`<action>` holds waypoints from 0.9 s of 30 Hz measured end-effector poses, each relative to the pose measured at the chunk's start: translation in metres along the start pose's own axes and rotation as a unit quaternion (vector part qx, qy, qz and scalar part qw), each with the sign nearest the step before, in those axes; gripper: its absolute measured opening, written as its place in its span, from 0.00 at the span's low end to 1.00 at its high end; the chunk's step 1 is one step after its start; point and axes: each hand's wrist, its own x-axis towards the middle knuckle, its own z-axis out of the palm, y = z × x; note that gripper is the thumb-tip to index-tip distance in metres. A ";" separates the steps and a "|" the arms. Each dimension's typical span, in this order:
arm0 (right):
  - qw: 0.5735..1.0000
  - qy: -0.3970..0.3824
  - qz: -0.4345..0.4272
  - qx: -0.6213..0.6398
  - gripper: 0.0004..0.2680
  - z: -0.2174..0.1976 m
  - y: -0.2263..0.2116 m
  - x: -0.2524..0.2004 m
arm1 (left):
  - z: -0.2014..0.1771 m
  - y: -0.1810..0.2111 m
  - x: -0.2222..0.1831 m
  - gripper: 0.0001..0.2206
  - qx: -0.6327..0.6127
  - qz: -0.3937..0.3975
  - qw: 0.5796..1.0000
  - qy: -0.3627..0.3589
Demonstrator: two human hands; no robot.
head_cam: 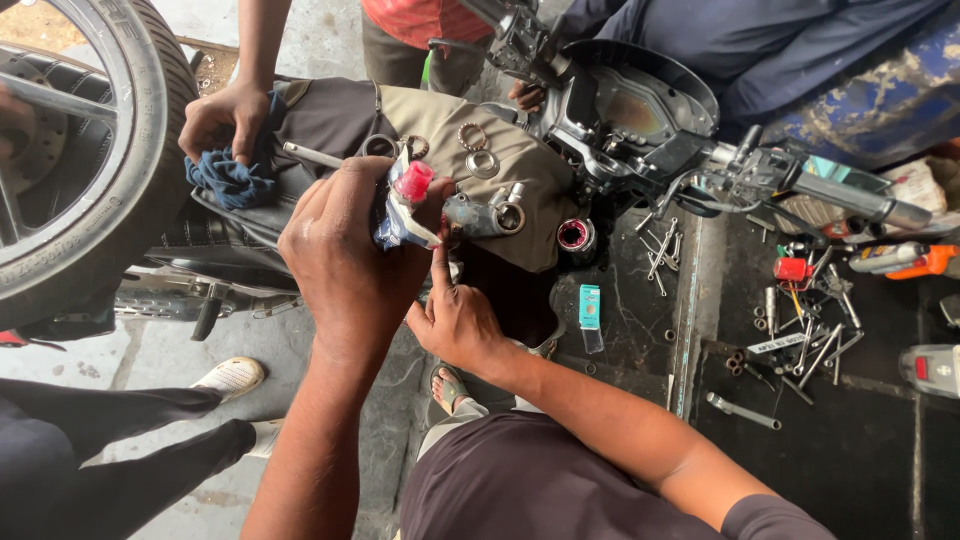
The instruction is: Applying grease and assembling motorcycle steering head components.
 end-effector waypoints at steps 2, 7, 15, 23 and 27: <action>0.998 -0.032 0.029 -0.047 0.35 -0.001 -0.002 -0.001 | 0.000 0.000 0.000 0.17 -0.002 -0.002 1.000 -0.003; 0.999 0.007 -0.035 0.025 0.37 -0.019 -0.012 -0.012 | -0.001 0.000 0.000 0.17 0.007 -0.005 1.000 -0.006; 0.987 0.054 -0.069 0.133 0.34 -0.044 0.018 0.004 | 0.001 -0.001 -0.001 0.17 -0.007 0.001 1.000 -0.005; 0.988 0.029 -0.046 0.142 0.35 -0.041 0.018 0.003 | 0.000 0.000 0.002 0.16 0.007 -0.004 1.000 -0.015; 0.952 -0.069 0.089 0.284 0.36 -0.072 0.010 0.030 | -0.006 0.004 0.000 0.16 0.012 0.002 1.000 -0.020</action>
